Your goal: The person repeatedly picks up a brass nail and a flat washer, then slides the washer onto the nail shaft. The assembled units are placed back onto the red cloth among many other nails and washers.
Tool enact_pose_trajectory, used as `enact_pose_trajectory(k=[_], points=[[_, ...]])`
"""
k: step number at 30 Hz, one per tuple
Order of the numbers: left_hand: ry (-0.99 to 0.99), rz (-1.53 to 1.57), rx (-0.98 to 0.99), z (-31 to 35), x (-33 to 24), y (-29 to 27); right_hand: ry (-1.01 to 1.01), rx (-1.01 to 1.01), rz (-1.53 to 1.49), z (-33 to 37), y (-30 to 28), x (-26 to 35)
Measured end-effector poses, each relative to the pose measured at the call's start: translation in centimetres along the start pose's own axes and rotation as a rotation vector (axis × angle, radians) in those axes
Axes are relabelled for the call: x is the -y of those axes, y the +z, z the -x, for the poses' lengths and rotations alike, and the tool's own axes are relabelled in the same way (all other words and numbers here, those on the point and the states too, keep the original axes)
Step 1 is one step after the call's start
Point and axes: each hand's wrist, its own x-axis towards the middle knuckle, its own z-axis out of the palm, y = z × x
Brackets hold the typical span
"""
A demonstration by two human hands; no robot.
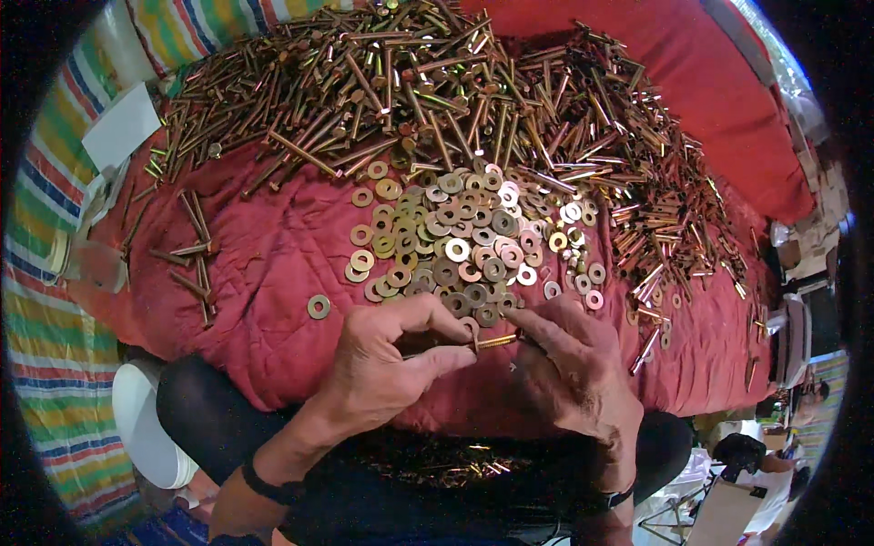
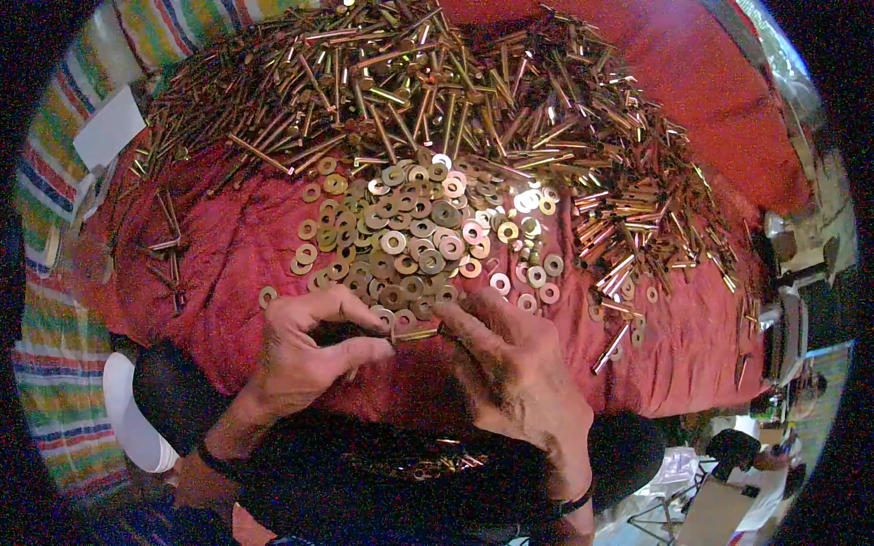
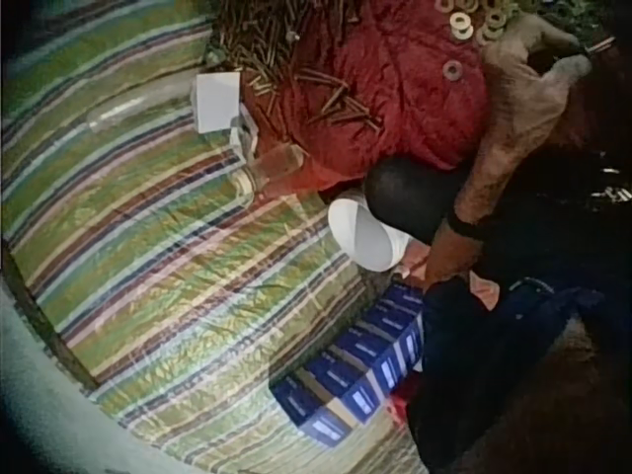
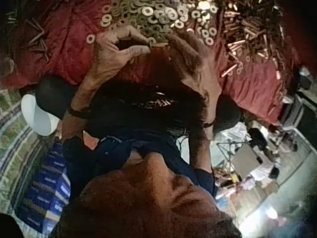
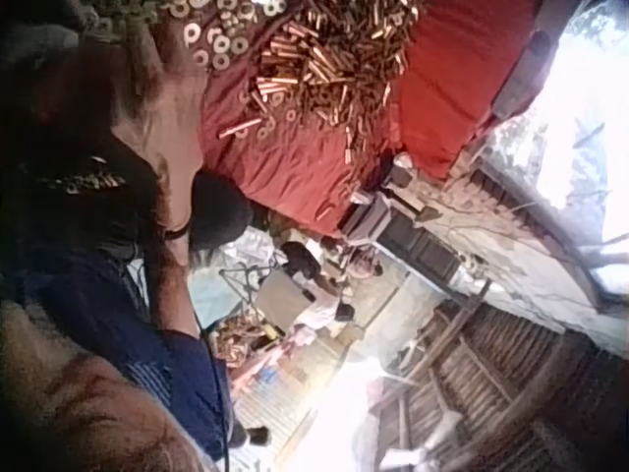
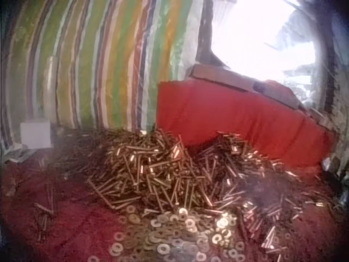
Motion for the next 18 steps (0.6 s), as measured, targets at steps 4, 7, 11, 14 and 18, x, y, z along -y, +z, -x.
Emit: enact_pose_trajectory(k=[4, 7, 11, 14, 18], points=[[-0.016, -0.005, 0.059, 0.0, -0.3, -0.4, -0.027, 0.020, -0.086, 0.2, 0.0, -0.4], [-0.022, 0.002, 0.078, 0.1, -0.3, -0.6, 0.120, -0.014, -0.202, 0.4, -0.1, -0.2], [-0.102, 0.090, 0.093, 0.1, -0.3, -0.7, 0.149, 0.053, -0.268, 0.1, -0.8, 0.2], [-0.085, 0.051, 0.093, 0.0, -0.4, -0.9, 0.122, -0.028, -0.270, 0.0, -0.4, 0.5], [-0.002, -0.008, 0.136, 0.1, -0.6, -0.8, 0.205, -0.035, -0.429, 0.5, -0.3, 0.5]])
